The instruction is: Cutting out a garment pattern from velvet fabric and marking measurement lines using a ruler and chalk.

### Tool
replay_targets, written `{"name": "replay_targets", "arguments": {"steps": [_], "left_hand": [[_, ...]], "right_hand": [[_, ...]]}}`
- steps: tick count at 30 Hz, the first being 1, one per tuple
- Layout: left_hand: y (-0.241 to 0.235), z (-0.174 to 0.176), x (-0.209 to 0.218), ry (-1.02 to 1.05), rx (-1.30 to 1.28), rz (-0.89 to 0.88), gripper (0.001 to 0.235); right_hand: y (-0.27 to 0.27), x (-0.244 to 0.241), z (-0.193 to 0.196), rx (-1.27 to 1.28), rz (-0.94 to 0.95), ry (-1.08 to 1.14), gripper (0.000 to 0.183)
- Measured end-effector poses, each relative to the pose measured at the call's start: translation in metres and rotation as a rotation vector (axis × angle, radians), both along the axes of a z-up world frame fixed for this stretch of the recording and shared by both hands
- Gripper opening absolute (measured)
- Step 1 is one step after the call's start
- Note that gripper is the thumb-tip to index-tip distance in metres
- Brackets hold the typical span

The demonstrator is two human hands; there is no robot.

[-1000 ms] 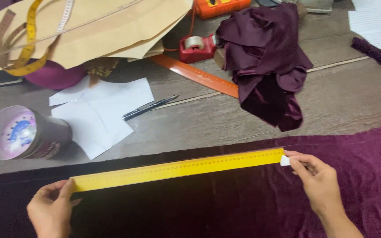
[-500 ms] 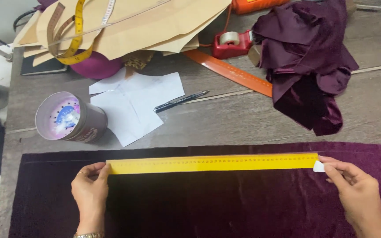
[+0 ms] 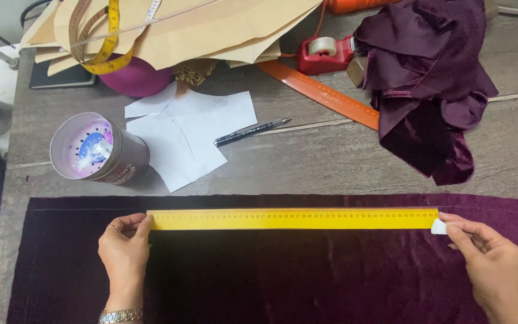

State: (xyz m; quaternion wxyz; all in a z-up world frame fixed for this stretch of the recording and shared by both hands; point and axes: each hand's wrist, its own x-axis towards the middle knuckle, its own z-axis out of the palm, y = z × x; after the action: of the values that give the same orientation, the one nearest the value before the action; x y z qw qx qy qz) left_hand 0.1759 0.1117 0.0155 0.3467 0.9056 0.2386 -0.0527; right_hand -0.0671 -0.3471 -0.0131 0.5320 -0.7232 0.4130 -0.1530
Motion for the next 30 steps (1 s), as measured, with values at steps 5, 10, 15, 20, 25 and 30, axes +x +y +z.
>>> {"name": "replay_targets", "arguments": {"steps": [5,10,15,20,25,30], "left_hand": [[0.008,-0.014,0.0,-0.032,0.035,-0.008,0.014],[0.018,-0.028,0.0,-0.078,0.075,-0.054,0.014],[0.031,-0.052,-0.005,-0.284,0.356,-0.294,0.015],[0.035,-0.084,-0.021,-0.47,0.853,-0.41,0.015],[0.016,-0.083,-0.032,-0.471,0.913,-0.413,0.013],[-0.013,-0.064,-0.039,-0.386,1.022,-0.469,0.044]], "right_hand": [[0.0,0.0,-0.002,0.003,0.001,-0.001,0.01],[0.001,0.001,-0.001,-0.015,-0.013,-0.009,0.008],[-0.002,0.0,-0.006,0.016,-0.042,-0.029,0.009],[0.0,0.006,0.006,0.022,-0.076,0.006,0.01],[0.003,0.012,0.018,0.077,-0.112,0.057,0.012],[-0.003,0.006,0.01,0.033,-0.075,0.026,0.011]]}}
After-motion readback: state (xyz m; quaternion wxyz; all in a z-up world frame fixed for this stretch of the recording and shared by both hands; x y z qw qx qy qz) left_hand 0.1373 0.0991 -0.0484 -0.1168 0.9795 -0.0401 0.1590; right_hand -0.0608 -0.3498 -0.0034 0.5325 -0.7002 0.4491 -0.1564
